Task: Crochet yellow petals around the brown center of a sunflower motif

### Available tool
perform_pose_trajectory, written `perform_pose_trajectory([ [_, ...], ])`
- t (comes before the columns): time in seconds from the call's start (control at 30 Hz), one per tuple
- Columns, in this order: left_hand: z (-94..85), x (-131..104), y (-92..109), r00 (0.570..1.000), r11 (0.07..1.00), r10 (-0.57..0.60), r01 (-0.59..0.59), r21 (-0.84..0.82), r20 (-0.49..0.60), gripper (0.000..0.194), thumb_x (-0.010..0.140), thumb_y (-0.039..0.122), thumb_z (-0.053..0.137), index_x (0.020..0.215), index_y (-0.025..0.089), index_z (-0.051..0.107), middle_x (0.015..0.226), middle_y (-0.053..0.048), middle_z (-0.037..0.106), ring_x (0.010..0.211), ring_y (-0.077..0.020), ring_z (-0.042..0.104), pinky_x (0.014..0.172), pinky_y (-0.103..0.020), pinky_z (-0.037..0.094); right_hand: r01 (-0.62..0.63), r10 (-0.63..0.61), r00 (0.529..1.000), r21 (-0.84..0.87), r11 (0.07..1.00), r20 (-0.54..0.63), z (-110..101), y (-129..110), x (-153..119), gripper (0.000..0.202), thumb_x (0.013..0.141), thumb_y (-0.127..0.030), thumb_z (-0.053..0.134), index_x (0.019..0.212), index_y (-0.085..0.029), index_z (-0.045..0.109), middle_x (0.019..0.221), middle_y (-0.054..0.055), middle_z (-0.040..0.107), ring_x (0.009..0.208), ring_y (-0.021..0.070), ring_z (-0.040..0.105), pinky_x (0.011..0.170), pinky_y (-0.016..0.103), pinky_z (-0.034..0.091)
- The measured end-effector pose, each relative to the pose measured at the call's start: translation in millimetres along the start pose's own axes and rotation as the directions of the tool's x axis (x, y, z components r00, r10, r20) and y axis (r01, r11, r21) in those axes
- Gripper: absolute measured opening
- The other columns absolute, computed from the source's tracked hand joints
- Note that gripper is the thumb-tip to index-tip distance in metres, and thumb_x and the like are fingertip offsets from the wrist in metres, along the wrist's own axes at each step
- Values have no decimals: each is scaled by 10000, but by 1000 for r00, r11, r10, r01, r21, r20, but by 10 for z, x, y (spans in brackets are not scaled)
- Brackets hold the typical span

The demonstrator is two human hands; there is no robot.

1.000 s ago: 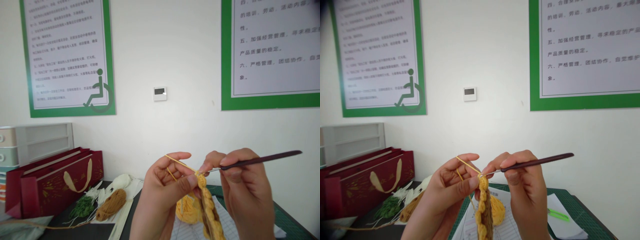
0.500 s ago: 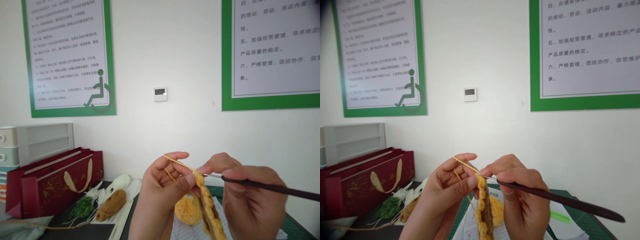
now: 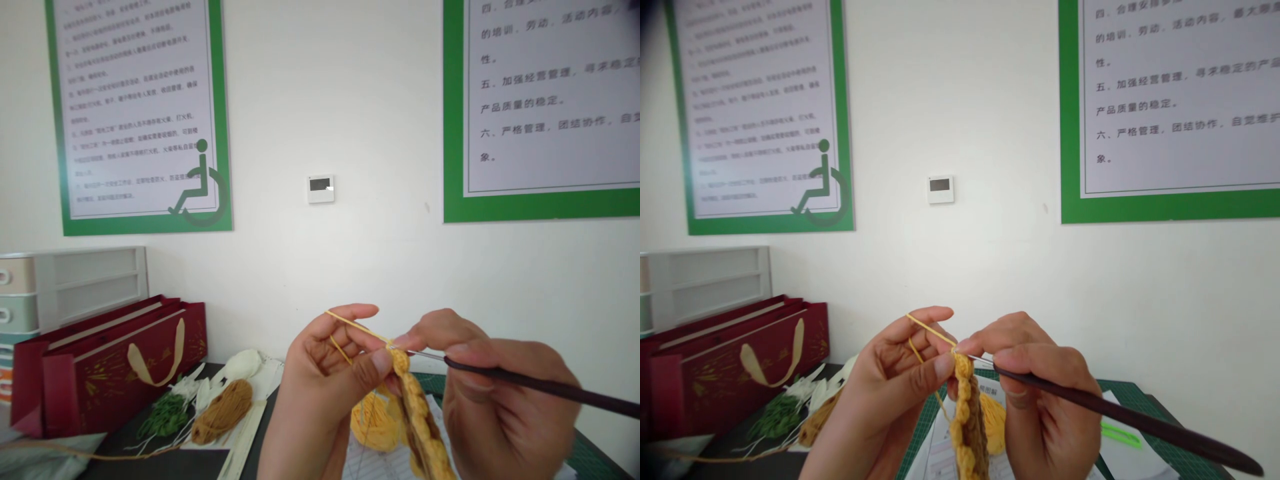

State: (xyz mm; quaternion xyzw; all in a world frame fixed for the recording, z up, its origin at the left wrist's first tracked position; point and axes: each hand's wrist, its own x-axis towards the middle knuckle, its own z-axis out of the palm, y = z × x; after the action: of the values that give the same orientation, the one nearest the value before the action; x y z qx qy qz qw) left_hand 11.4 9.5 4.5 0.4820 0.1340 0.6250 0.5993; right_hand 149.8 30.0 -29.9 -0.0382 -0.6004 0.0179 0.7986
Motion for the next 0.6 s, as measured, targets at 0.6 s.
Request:
perform_pose_trajectory([
  [0.6,21,-9,-5,999,999,24,-23,35,-22,350,717,82,883,1040,134,759,719,-15,716,605,-140,675,631,-253,542,215,-198,973,-151,965,118,-9,-39,92,222,969,-155,608,1139,-263,700,972,42,811,824,231,739,668,430,591],
])
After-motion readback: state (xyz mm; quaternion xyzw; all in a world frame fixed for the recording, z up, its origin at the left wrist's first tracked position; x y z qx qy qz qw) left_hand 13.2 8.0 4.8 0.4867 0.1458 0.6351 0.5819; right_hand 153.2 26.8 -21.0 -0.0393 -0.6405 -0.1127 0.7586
